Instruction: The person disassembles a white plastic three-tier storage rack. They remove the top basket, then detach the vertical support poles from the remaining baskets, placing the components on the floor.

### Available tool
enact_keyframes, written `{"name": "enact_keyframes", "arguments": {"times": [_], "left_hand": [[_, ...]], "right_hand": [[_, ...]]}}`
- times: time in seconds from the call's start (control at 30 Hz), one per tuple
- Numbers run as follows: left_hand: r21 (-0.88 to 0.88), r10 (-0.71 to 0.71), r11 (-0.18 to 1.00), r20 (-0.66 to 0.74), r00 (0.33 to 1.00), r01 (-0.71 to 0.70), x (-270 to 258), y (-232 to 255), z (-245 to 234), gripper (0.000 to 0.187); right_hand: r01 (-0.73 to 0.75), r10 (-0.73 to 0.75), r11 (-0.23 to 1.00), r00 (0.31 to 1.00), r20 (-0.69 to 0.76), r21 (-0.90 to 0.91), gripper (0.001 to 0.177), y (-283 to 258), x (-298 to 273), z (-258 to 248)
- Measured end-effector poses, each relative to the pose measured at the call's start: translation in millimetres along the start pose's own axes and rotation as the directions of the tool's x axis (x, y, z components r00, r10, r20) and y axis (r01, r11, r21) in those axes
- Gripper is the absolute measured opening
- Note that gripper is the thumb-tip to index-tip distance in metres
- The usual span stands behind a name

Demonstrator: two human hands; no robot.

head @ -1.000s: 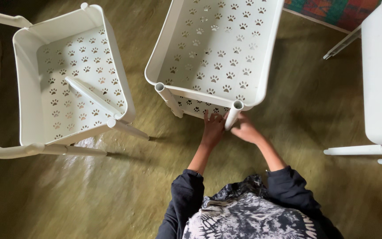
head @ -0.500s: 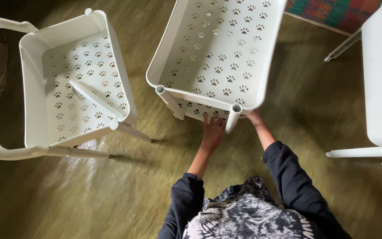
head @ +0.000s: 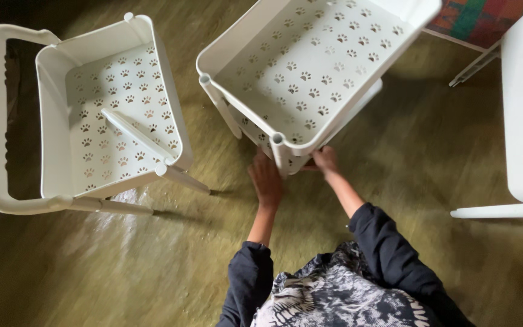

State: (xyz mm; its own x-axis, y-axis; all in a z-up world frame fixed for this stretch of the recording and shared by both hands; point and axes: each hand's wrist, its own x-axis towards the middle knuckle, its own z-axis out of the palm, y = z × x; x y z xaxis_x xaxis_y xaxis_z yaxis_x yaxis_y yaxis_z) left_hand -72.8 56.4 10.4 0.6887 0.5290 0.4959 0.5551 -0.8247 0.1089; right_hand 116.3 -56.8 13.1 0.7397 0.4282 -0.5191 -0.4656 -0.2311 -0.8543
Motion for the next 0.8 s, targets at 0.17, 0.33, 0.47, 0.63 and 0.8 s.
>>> {"name": "enact_keyframes", "arguments": {"times": [0.17, 0.33, 0.47, 0.63, 0.8], "left_hand": [[0.080, -0.210, 0.977, 0.209, 0.955, 0.198, 13, -29, 3, 0.085], [0.278, -0.351, 0.914, 0.186, 0.918, 0.294, 2, -50, 22, 0.067], [0.254, -0.403, 0.895, 0.110, 0.909, 0.366, -39, -37, 25, 0.066], [-0.178, -0.049, 0.982, 0.078, 0.996, 0.062, -83, 1, 15, 0.065], [0.031, 0.278, 0.955, 0.243, 0.929, -0.294, -52, 24, 8, 0.082]], "right_hand": [[0.034, -0.027, 0.968, 0.999, -0.034, 0.247, 0.031, 26, -12, 37], [-0.004, -0.005, 0.882, 1.000, 0.018, 0.472, 0.029, 37, -23, 63], [-0.117, 0.097, 0.971, 0.990, 0.103, 0.208, 0.048, 34, -29, 45], [0.124, -0.327, 0.860, 0.879, -0.348, -0.495, 0.059, 21, -18, -17], [0.355, -0.845, 0.419, 0.490, -0.216, -0.836, 0.039, -6, -14, -88]]}}
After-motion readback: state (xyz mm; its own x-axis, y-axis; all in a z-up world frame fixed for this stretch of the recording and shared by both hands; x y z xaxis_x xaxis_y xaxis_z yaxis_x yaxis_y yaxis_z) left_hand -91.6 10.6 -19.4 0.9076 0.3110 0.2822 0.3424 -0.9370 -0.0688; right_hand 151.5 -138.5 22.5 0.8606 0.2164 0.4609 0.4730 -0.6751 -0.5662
